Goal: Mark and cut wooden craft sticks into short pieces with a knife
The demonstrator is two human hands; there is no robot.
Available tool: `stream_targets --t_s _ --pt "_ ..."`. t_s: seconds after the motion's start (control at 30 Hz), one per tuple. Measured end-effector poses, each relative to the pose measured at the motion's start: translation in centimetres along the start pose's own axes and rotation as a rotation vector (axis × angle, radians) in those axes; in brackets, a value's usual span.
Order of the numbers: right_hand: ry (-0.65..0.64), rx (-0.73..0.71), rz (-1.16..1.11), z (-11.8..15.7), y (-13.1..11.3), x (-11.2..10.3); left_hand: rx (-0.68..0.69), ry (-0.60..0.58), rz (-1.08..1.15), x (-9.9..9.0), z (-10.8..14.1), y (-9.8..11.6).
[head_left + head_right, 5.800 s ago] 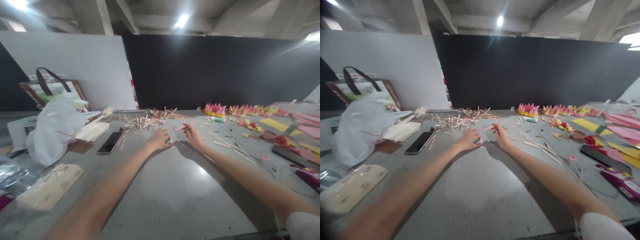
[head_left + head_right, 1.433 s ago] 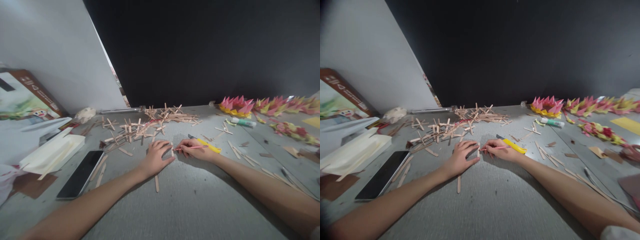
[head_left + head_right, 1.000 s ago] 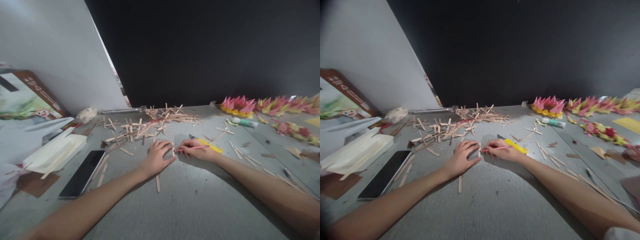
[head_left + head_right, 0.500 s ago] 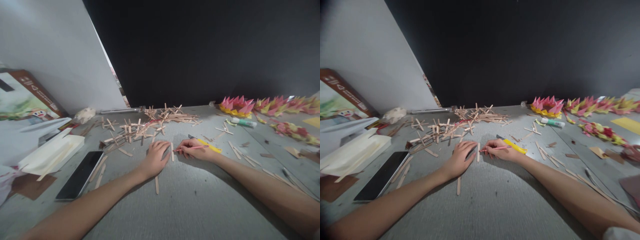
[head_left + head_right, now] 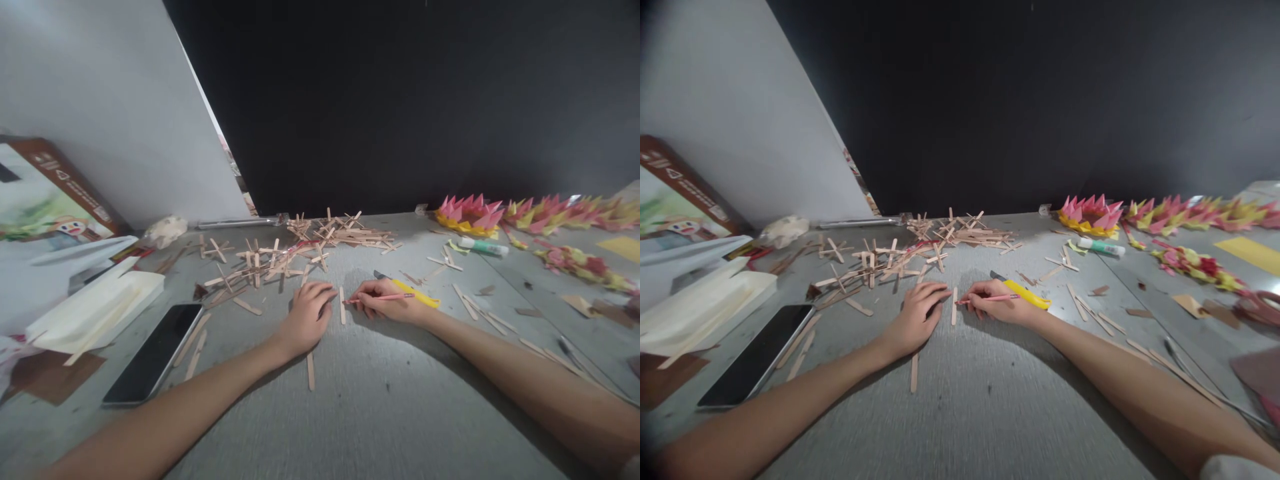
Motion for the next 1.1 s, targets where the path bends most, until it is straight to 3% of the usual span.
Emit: stream_targets --t_s 1.1 --pt "-0.007 -0.025 0.025 -0.10 0.43 0.00 0.021 -0.002 -0.019 0.07 0.06 0.12"
Point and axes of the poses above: each hand's wrist, its own z-axis away from the middle knuckle, its own x-axis out of the palm, y = z × x, the point moved 1 cm from there along -z, towards the middle knuckle, and after that the axes turned 4 degrees about -x, right-handed, at the moved point
